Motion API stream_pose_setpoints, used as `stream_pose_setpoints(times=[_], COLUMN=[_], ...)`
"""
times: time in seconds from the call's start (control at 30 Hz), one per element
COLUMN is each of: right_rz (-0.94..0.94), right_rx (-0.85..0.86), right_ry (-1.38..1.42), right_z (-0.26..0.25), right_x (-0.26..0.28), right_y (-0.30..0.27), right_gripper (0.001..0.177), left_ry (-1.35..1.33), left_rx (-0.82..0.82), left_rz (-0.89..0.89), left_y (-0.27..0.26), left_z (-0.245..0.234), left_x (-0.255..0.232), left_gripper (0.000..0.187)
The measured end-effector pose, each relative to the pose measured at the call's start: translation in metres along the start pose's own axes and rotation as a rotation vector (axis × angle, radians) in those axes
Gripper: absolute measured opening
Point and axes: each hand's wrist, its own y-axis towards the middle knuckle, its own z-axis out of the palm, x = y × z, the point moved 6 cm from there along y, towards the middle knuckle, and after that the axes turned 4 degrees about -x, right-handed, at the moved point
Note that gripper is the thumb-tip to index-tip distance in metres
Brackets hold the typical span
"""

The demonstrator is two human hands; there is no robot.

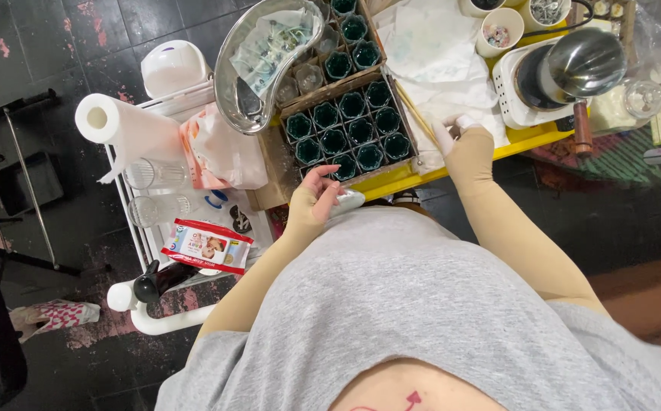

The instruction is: Cleaning glass jars and checking melted material for candle production.

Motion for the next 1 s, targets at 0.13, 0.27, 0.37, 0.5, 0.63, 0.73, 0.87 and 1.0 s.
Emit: stream_pose_setpoints(times=[0.13,0.27,0.37,0.5,0.63,0.73,0.87,1.0], right_rz=[-0.114,-0.206,-0.206,-0.237,-0.262,-0.183,0.015,-0.062], right_rx=[0.037,0.113,0.138,0.121,0.09,0.099,0.2,0.346], right_ry=[-0.272,-0.529,-0.578,-0.512,-0.43,-0.266,0.203,0.506], right_z=[-0.01,-0.008,-0.006,-0.003,-0.021,-0.042,-0.046,-0.025], right_x=[-0.003,0.003,-0.003,-0.026,-0.034,0.0,0.047,0.099], right_y=[-0.009,-0.019,-0.022,-0.022,-0.023,-0.03,-0.043,-0.054], right_gripper=[0.03,0.029,0.029,0.026,0.026,0.026,0.027,0.025], left_ry=[0.032,0.004,0.027,0.007,0.037,0.06,0.39,0.297], left_rx=[0.004,0.008,0.02,0.038,0.028,0.029,0.198,0.335], left_rz=[0.025,-0.005,-0.017,-0.02,-0.05,0.045,0.006,0.02], left_y=[-0.003,-0.006,-0.009,-0.009,-0.009,-0.009,-0.017,-0.013], left_z=[0.002,0.004,0.007,0.008,0.011,0.013,0.034,0.052], left_x=[-0.007,-0.009,-0.016,-0.006,-0.014,-0.024,-0.062,-0.069], left_gripper=[0.038,0.038,0.037,0.034,0.034,0.025,0.021,0.026])
